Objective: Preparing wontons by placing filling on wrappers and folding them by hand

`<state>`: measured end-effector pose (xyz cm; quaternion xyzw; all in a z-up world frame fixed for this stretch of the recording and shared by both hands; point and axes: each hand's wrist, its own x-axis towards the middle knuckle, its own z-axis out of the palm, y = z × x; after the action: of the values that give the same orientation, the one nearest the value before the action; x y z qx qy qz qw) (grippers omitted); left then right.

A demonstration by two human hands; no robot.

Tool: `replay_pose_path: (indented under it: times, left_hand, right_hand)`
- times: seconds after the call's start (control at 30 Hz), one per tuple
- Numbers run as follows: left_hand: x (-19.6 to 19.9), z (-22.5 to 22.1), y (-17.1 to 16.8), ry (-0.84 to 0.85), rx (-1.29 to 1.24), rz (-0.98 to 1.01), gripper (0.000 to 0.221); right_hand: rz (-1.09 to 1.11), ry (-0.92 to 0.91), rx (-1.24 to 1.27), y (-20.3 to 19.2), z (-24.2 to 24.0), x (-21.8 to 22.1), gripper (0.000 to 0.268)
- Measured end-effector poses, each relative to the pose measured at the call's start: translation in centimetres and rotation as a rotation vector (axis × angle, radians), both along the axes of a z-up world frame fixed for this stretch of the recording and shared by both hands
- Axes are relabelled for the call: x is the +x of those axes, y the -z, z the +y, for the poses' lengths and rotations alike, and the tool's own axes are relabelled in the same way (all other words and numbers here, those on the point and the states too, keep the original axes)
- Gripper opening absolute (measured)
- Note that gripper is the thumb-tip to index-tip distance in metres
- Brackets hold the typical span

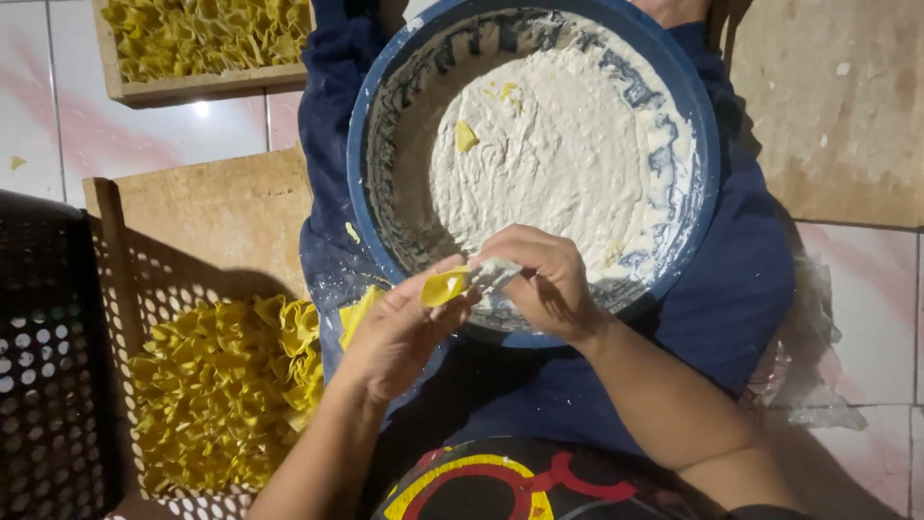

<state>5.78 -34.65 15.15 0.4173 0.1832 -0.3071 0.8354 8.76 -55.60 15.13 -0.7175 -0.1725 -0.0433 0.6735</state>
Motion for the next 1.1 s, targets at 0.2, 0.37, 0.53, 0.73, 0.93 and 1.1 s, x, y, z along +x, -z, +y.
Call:
replay_pose_path:
  times: [0.2, 0.37, 0.53, 0.73, 0.93, 1.1]
  left_hand:
    - [-1.4, -0.6, 2.0, -0.151, 0.136, -0.144, 0.044]
    - [0.1, -0.2, -0.5, -0.038, 0.326, -0.248, 0.030]
    - [0.0, 0.0, 1.4, -0.144, 0.219, -0.168, 0.033]
    - [-0.4, -0.4, 1.2, -0.241, 0.196, -0.134, 0.031]
    - [-0.7, -1.6, 0.1, -0.237, 0.505, -0.362, 0.023]
    - [-1.1, -2.9, -2.1, -0.175, 0.859, -0.703, 0.031]
  right_hand:
    - [-0.013, -0.079, 0.095, 0.1, 1.1, -0.8, 0.014]
    - [-0.078, -0.110, -0.056, -0.8, 1.3, -0.9, 0.031]
    - [0.004, -0.035, -0.073, 2.0, 0.1, -0.6, 0.028]
    - [0.420, 0.015, 0.051, 1.5, 0.6, -0.7, 0.017]
    - [0.435, 0.049, 0.044, 0.5, 1.8, -1.2, 0.011]
    - [0.350, 0.052, 0.066, 1.2, 1.6, -2.1, 0.040]
